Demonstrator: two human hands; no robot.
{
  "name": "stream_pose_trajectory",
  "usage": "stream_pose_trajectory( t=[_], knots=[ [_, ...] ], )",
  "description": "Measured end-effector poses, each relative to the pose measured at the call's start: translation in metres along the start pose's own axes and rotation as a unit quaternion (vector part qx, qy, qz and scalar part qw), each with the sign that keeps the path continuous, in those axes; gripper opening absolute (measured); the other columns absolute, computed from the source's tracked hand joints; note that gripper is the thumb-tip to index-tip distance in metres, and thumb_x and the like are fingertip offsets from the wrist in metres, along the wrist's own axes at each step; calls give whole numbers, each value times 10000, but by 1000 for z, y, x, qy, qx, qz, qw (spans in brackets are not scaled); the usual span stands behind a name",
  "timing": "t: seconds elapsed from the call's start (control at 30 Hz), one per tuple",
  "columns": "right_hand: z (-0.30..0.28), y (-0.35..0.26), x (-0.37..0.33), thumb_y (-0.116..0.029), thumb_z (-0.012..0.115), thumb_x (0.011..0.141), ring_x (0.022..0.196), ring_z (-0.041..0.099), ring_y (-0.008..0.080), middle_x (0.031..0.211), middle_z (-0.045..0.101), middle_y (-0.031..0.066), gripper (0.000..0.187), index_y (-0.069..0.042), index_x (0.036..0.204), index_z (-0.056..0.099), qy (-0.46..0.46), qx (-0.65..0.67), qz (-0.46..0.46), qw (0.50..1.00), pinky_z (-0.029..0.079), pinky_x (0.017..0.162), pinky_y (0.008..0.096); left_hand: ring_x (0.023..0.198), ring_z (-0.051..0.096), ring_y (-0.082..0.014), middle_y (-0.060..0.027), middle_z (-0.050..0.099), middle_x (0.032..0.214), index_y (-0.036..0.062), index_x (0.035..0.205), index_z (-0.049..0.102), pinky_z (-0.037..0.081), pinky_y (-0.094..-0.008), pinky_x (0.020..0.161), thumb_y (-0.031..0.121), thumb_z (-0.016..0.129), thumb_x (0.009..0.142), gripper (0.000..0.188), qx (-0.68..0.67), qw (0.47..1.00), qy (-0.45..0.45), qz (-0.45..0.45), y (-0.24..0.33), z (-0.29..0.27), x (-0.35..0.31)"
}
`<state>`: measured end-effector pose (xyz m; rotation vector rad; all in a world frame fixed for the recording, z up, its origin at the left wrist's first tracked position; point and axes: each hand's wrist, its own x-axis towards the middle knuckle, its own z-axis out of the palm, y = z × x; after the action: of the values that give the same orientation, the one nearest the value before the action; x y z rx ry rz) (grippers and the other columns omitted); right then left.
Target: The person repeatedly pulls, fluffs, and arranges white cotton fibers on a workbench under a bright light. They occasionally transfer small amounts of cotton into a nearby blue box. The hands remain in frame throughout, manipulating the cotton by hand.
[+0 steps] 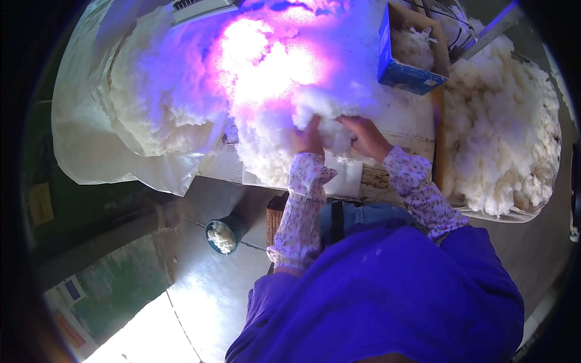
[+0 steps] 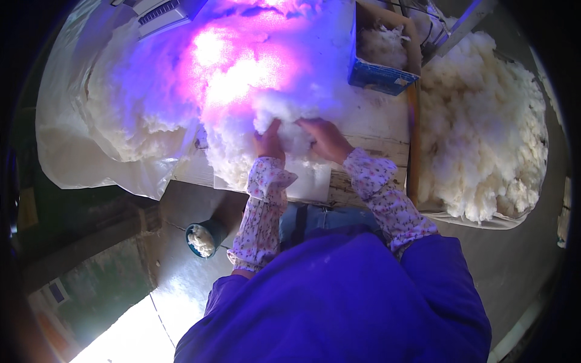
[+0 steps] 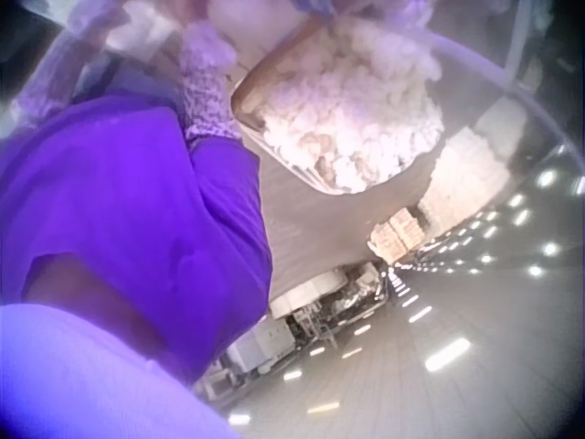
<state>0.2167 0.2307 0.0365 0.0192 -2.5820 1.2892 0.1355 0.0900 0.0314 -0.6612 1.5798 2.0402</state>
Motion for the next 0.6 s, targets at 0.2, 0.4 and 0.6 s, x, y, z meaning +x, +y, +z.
stream_pose_trajectory(
  t=[0.2, 0.4, 0.6],
  knots=[
    [-24, 6, -9, 61, 648, 631, 828, 636, 243, 983, 641, 134, 460, -29, 1079, 593, 59, 56, 155, 985, 508, 747, 294, 769, 579, -221, -85, 561, 970, 80, 1254, 407, 499, -335, 588, 204, 632, 789, 531, -133, 988, 60, -42, -10, -10, 8],
    [-50, 24, -18, 28, 648, 674, 1006, 560, 235, 1169, 547, 141, 553, -39, 1204, 505, 115, 201, 214, 949, 493, 820, 306, 909, 582, -258, -122, 555, 1069, 49, 1249, 408, 500, -433, 741, 340, 469, 888, 468, -184, 976, -99, -59, -14, -39, 16],
    [-7, -1, -3, -3, 601, 739, 1094, 496, 227, 1238, 482, 143, 563, -25, 1270, 419, 92, 121, 100, 983, 429, 907, 313, 1099, 499, -298, -199, 359, 1339, -16, 1334, 290, 407, -402, 950, 372, 433, 909, 593, 96, 993, 43, -45, -39, 4, -6]
  ],
)
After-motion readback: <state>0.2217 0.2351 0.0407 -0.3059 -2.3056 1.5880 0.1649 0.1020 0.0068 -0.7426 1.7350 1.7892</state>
